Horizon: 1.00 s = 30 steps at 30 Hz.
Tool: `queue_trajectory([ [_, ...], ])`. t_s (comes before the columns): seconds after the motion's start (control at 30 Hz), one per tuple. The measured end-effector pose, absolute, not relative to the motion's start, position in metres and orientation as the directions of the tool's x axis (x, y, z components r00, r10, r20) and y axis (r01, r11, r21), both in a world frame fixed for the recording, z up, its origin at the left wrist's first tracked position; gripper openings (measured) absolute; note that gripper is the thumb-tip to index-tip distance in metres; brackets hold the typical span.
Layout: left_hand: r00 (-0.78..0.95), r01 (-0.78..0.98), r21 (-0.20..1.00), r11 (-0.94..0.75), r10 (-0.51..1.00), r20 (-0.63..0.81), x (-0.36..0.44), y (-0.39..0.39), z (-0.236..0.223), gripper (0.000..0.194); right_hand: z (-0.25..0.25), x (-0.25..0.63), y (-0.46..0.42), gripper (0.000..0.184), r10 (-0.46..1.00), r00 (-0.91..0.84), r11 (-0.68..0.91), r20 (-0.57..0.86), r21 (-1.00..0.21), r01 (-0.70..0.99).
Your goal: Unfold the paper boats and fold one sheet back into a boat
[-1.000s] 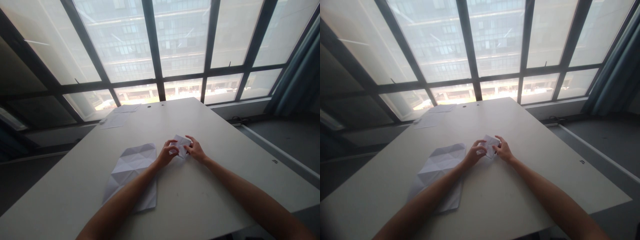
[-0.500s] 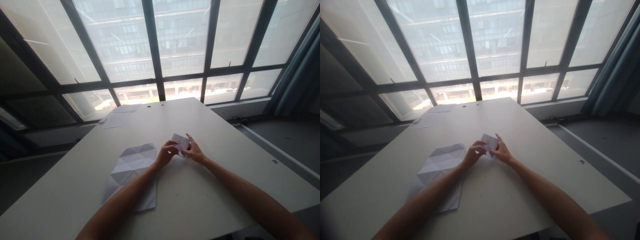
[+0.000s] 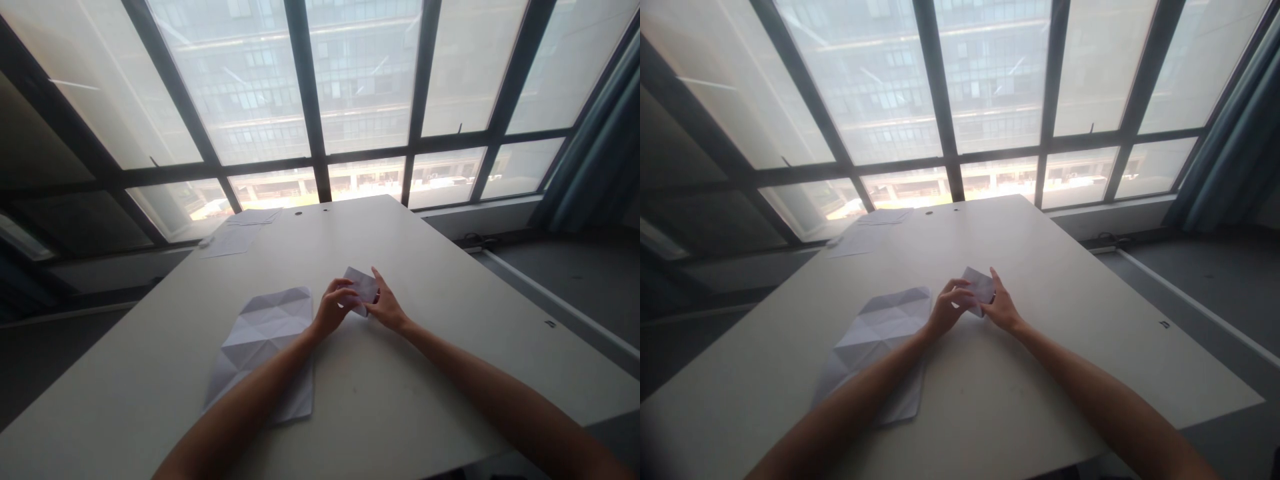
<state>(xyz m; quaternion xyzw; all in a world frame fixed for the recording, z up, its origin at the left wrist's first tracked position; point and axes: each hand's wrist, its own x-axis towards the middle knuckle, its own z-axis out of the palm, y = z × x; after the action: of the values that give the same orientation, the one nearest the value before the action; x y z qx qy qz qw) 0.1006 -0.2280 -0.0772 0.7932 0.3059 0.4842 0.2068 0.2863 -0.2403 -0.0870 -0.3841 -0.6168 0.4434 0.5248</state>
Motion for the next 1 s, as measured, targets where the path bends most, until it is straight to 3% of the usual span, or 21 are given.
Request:
queue_trajectory([
  [0.13, 0.234, 0.408, 0.576, -0.708, 0.691, 0.684, 0.100, -0.226, -0.075, 0.036, -0.087, 0.286, -0.241, 0.083, 0.961, -0.164, 0.221, 0.223, -0.975, -0.028],
  [0.23, 0.166, 0.441, 0.587, -0.679, 0.704, 0.690, 0.099, -0.225, -0.076, 0.046, -0.088, 0.285, -0.241, 0.097, 0.950, -0.215, 0.207, 0.226, -0.972, -0.110],
  [0.33, 0.085, 0.360, 0.696, -0.622, 0.764, 0.639, 0.098, -0.221, -0.081, 0.070, -0.089, 0.284, -0.241, 0.107, 0.948, -0.188, 0.228, 0.256, -0.961, -0.157],
  [0.47, 0.013, 0.072, 0.922, -0.381, 0.924, 0.381, 0.097, -0.214, -0.089, 0.110, -0.087, 0.286, -0.238, 0.108, 0.961, -0.099, 0.231, 0.257, -0.948, -0.217],
  [0.53, 0.001, -0.060, 0.962, -0.265, 0.964, 0.266, 0.097, -0.212, -0.090, 0.107, -0.085, 0.286, -0.236, 0.109, 0.965, -0.062, 0.230, 0.254, -0.938, -0.260],
  [0.67, 0.149, -0.209, 0.972, -0.111, 0.978, 0.144, 0.099, -0.214, -0.088, 0.056, -0.083, 0.286, -0.236, 0.114, 0.967, -0.053, 0.223, 0.249, -0.929, -0.296],
  [0.73, 0.191, -0.220, 0.972, -0.081, 0.974, 0.125, 0.101, -0.216, -0.088, 0.043, -0.084, 0.285, -0.236, 0.116, 0.970, -0.052, 0.213, 0.237, -0.935, -0.285],
  [0.9, 0.187, -0.137, 0.978, -0.156, 0.966, 0.181, 0.104, -0.222, -0.086, 0.039, -0.089, 0.288, -0.234, 0.113, 0.969, 0.005, 0.241, 0.245, -0.946, -0.218],
  [1.0, 0.198, 0.022, 0.932, -0.362, 0.915, 0.351, 0.103, -0.226, -0.080, 0.033, -0.092, 0.291, -0.230, 0.100, 0.963, 0.074, 0.269, 0.260, -0.949, -0.167],
])
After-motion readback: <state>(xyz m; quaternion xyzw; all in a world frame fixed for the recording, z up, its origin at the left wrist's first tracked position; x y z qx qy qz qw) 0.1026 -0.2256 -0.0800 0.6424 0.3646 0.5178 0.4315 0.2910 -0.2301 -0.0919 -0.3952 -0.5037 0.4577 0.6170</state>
